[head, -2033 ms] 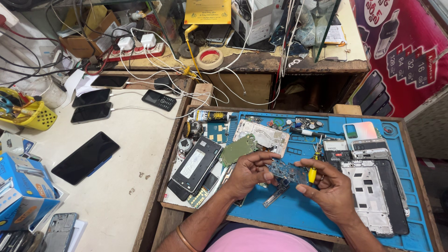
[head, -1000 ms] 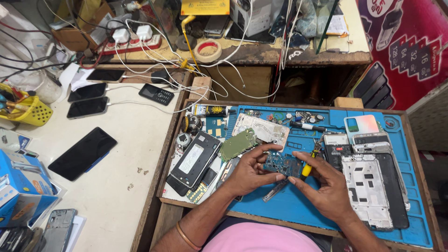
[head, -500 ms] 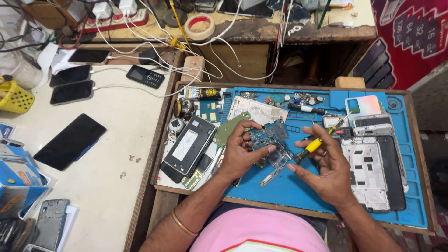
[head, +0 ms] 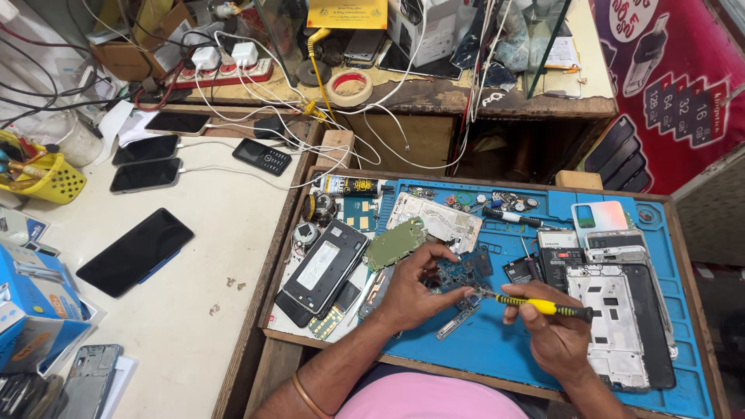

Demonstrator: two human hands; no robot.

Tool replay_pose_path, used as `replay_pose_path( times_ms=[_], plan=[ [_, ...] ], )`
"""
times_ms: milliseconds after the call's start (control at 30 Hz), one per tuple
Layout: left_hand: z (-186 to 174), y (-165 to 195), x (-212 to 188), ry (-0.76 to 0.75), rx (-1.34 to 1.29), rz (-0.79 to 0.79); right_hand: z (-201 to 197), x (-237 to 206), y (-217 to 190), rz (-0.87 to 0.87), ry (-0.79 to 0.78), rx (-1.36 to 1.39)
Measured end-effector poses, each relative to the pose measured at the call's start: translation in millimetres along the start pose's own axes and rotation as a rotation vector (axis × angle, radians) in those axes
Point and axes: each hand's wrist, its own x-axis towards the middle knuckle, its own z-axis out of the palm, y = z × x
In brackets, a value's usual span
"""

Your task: The person holds a disassembled phone motherboard on a blue repair mat and uses a screwdriver to work on its components, repositioning and turning the board while manipulating small parts among other phone housings and tools on the bench.

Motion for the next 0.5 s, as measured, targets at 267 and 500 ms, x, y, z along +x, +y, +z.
replay_pose_path(
  times_ms=[267, 500],
  plan=[
    [-0.5, 2.7, 0.8, -0.048, -0.049, 0.027, 11.2, 15.1, -20.1, 0.018, -0.127, -0.300],
    [-3.1, -3.0, 1.9, -0.034, -0.229, -0.031, 8.7, 17.3, -17.2, 0.099, 0.042, -0.249]
  ],
)
